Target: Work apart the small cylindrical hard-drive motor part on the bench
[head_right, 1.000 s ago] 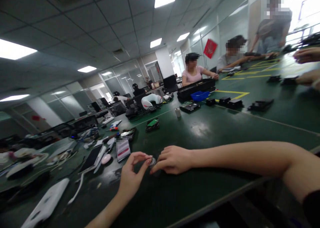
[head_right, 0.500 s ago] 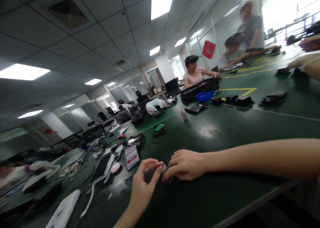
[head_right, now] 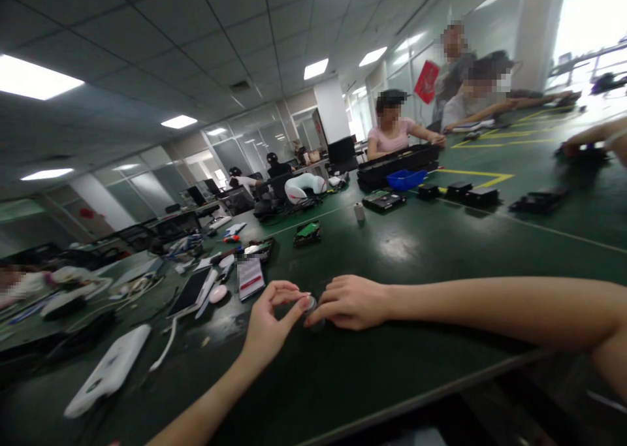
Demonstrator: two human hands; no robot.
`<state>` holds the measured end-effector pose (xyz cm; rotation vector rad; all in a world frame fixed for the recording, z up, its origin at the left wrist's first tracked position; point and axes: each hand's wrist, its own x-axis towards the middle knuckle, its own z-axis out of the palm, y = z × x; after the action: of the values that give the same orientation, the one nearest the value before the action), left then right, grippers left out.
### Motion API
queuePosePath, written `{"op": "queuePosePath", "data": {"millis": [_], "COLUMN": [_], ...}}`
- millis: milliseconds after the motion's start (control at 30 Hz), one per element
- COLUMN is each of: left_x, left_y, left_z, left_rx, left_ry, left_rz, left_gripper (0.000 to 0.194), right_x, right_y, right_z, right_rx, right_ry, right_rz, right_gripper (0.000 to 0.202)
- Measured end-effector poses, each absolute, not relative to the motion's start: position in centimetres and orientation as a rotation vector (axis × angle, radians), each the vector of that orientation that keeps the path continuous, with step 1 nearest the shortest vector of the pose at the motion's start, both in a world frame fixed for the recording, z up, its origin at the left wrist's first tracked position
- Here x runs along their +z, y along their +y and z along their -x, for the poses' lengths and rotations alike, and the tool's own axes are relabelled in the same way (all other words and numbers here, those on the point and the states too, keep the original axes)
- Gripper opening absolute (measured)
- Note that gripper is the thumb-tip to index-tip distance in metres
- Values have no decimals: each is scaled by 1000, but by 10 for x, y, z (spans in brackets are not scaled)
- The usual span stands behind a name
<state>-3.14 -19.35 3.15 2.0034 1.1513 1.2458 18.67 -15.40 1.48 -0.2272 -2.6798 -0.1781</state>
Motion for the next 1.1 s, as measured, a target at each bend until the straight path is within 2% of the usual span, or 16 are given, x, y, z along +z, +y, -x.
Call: {"op": "queuePosePath", "data": {"millis": [267, 567, 700, 833, 1000, 1100], "left_x": [40, 24, 19, 20, 30, 33], "left_y": [-191, -172, -174, -176, -181, -187], "left_z": [46, 76, 76, 71, 52, 41], "left_rx": [1382, 846, 880, 910, 1313, 1387], "left_ry": [1249, 1522, 1494, 1456, 1326, 1179], "left_rz": [-2015, -2275, -2252, -2224, -2191, -2147], "left_gripper": [17, 16, 25, 17, 8, 8], "right_x": [20, 18, 19, 19, 19, 18], "right_y": [-157, -154, -155, -156, -156, -155], "right_z": [-185, -186, -186, -186, -186, -186], "right_rx": [-160, -168, -172, -185, -178, -171], "right_ry": [-2707, -2737, -2729, -2724, -2707, -2700], "right_rz": [251, 263, 253, 259, 244, 235], "right_gripper": [40, 42, 41, 42, 40, 40]}}
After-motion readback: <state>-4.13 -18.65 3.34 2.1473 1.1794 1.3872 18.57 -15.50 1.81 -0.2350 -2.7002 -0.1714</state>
